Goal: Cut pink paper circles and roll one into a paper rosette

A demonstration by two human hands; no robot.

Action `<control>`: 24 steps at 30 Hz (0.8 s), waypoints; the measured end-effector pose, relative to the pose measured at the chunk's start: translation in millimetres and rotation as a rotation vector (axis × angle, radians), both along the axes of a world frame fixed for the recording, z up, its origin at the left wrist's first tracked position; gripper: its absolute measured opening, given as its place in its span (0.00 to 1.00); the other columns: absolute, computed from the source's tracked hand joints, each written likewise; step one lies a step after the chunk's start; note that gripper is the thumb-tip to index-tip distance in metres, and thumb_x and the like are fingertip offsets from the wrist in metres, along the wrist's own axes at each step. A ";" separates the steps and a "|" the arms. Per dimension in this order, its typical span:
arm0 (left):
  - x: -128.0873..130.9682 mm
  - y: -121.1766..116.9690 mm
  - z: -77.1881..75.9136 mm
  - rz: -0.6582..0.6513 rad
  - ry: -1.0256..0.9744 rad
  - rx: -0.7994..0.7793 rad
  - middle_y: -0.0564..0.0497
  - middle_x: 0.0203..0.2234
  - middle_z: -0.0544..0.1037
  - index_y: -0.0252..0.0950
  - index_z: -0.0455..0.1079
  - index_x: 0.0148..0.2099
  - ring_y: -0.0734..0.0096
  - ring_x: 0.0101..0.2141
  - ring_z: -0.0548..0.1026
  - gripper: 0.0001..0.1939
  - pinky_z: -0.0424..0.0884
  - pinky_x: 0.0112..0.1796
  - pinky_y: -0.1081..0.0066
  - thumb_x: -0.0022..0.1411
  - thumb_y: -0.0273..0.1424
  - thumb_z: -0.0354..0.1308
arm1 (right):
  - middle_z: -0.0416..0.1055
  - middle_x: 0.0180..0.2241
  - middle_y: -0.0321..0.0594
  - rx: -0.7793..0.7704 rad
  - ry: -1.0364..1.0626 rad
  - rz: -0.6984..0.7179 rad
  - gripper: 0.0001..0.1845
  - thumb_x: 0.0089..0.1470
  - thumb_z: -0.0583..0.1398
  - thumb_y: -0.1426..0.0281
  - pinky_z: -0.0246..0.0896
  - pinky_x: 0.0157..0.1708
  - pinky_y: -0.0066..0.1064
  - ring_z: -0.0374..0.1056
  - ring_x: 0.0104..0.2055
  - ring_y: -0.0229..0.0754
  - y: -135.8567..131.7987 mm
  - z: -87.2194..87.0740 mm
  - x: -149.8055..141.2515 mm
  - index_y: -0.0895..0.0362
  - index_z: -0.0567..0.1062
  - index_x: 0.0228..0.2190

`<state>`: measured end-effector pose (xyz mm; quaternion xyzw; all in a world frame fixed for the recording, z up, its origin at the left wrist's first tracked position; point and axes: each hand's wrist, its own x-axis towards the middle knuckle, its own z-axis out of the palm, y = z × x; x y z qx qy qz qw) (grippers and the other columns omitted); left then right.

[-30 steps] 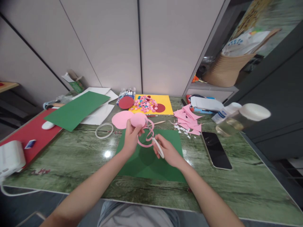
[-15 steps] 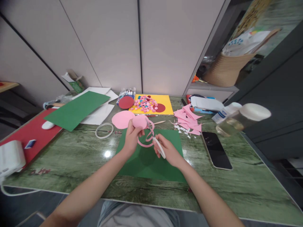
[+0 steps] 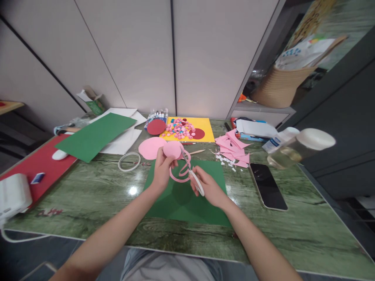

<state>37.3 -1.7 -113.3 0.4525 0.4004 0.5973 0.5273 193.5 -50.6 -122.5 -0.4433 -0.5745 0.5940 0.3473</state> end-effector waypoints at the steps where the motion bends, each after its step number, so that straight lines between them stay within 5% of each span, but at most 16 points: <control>1: -0.1 0.1 0.3 0.007 -0.001 -0.001 0.58 0.22 0.64 0.38 0.57 0.38 0.80 0.19 0.62 0.09 0.57 0.21 0.77 0.53 0.24 0.48 | 0.61 0.20 0.29 -0.001 -0.002 0.000 0.14 0.57 0.51 0.56 0.48 0.18 0.25 0.56 0.17 0.31 0.0 0.2 -0.1 0.54 0.60 0.30; 24: 2.4 -1.4 0.4 -0.020 0.031 -0.034 0.59 0.20 0.63 0.37 0.56 0.35 0.80 0.19 0.63 0.08 0.58 0.22 0.77 0.51 0.22 0.48 | 0.61 0.21 0.29 -0.010 -0.029 -0.021 0.15 0.55 0.52 0.55 0.51 0.18 0.25 0.57 0.18 0.32 -0.6 -1.9 -0.9 0.54 0.59 0.30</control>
